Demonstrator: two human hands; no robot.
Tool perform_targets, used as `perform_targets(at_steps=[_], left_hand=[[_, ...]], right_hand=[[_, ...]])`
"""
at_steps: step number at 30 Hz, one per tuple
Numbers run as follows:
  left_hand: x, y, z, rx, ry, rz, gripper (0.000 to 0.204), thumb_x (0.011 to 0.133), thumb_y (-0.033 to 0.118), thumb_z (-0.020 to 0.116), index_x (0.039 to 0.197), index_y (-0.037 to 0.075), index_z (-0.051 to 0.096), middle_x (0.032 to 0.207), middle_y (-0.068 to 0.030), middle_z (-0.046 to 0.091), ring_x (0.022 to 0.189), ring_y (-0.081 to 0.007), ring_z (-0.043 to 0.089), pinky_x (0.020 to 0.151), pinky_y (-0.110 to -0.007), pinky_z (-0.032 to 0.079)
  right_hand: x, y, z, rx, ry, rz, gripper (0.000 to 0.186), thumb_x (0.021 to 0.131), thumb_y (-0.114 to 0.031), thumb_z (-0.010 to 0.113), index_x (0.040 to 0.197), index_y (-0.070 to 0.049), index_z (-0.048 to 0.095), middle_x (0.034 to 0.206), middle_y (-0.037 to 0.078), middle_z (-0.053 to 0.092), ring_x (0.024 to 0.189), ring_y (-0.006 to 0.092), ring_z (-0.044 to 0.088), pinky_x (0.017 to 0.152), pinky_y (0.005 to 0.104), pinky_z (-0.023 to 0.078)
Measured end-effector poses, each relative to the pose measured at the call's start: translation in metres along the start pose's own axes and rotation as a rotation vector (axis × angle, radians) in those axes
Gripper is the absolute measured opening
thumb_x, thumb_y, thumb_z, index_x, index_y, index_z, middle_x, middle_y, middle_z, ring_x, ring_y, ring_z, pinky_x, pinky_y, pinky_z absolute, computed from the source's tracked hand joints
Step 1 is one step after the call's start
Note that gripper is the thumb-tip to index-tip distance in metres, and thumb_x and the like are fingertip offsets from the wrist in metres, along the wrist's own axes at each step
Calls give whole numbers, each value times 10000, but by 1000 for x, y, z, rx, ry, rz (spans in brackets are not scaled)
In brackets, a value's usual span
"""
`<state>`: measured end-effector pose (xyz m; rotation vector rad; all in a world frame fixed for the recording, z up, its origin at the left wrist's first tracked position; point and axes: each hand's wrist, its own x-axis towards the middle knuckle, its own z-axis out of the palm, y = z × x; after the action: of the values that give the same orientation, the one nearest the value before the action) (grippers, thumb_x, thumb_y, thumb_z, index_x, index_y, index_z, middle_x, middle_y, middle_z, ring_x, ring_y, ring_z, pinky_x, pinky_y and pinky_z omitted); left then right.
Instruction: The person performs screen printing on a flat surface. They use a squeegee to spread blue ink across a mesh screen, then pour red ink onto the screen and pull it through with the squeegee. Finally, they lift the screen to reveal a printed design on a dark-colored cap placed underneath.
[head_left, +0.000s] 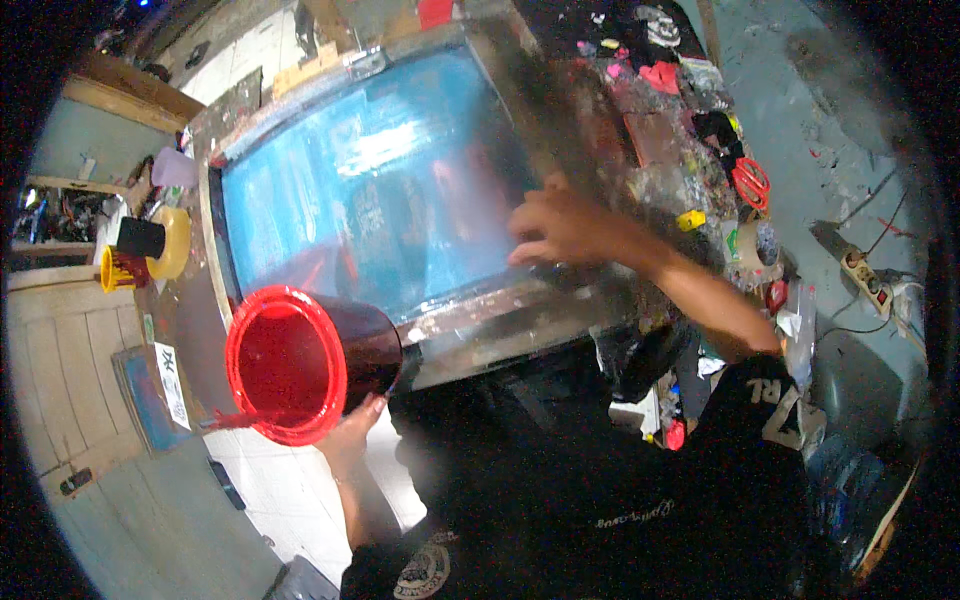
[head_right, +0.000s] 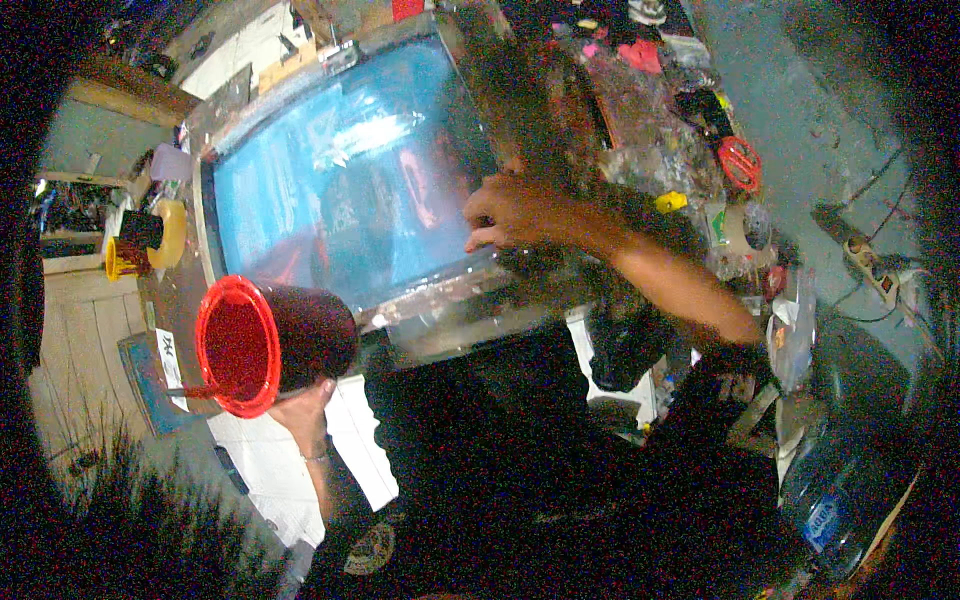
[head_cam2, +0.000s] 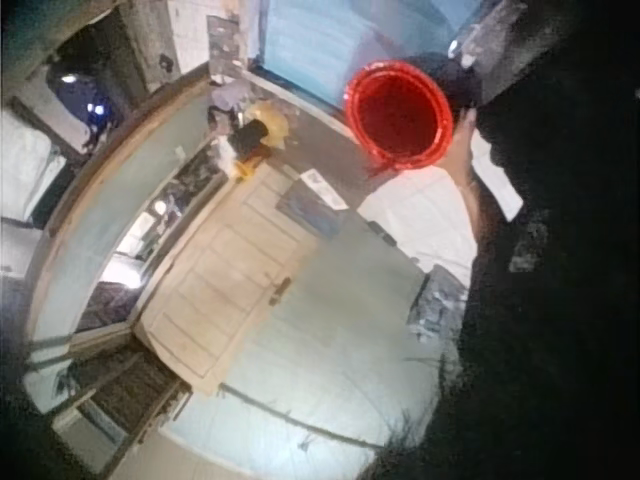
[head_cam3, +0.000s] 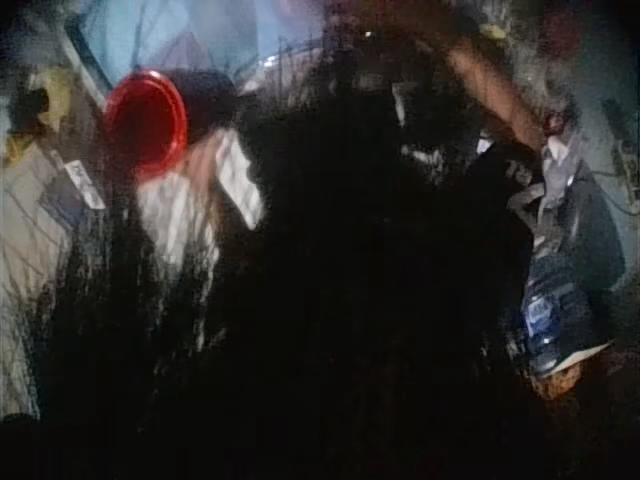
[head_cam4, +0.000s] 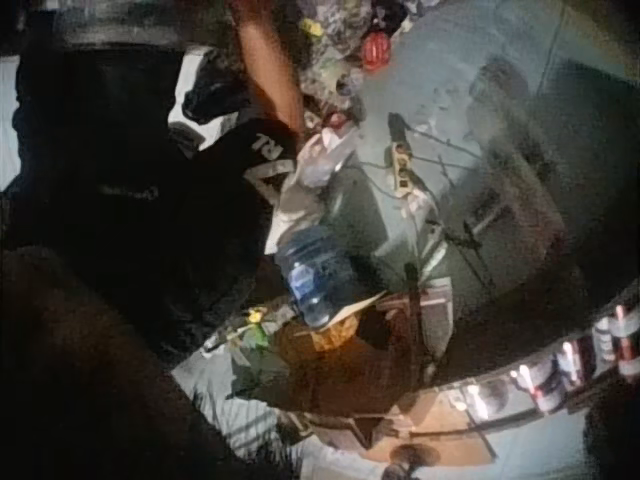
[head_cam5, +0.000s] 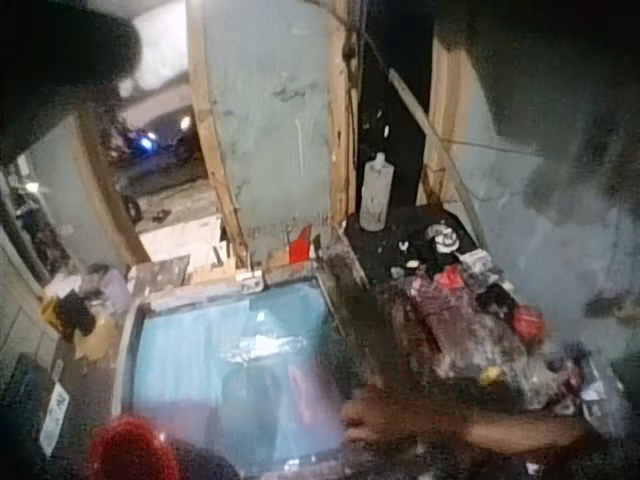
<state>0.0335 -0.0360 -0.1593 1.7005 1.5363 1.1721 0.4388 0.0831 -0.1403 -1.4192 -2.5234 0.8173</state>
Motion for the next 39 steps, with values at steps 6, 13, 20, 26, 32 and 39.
perform_targets(at_steps=[6,13,20,26,32,39], left_hand=[[12,-6,5,-164,276,28,829,595,-27,876,1318,-35,470,1125,-136,644,1031,-238,609,934,-419,526],[20,-14,10,-186,177,-264,831,643,-57,879,1259,25,327,1042,-133,578,858,-207,626,747,-347,602],[33,22,23,-444,155,-267,1096,593,-13,923,1443,3,232,1374,-199,445,1119,-294,584,892,-417,587],[52,54,12,-258,159,-237,1080,563,131,973,1403,-42,317,1350,-185,493,1207,-296,536,1071,-437,444],[60,47,15,-379,93,-86,962,626,-91,892,1390,-40,310,1320,-201,514,1098,-290,624,868,-404,631],[64,51,22,-423,22,-299,1057,582,19,949,1410,-39,294,1353,-186,493,1177,-269,564,938,-380,548]], right_hand=[[-61,105,-55,-265,826,510,324,907,-300,666,1072,-24,704,1054,196,701,982,382,664,896,449,510],[-99,126,-67,-84,449,953,603,765,-530,787,1106,-40,699,1021,195,729,923,374,694,846,465,531],[-95,132,-53,146,769,775,462,720,-184,856,1128,-55,681,1009,145,734,936,292,703,852,397,536],[-46,-25,-37,257,750,199,425,764,-39,770,1165,-53,630,1099,144,697,1057,318,668,934,402,517],[-35,-50,37,-14,513,-148,446,732,-38,750,1160,-43,624,1084,146,659,1051,354,621,973,446,466],[-49,-55,58,-157,455,-141,451,807,-192,751,1212,-54,611,1177,128,647,1130,312,595,1004,459,417]])
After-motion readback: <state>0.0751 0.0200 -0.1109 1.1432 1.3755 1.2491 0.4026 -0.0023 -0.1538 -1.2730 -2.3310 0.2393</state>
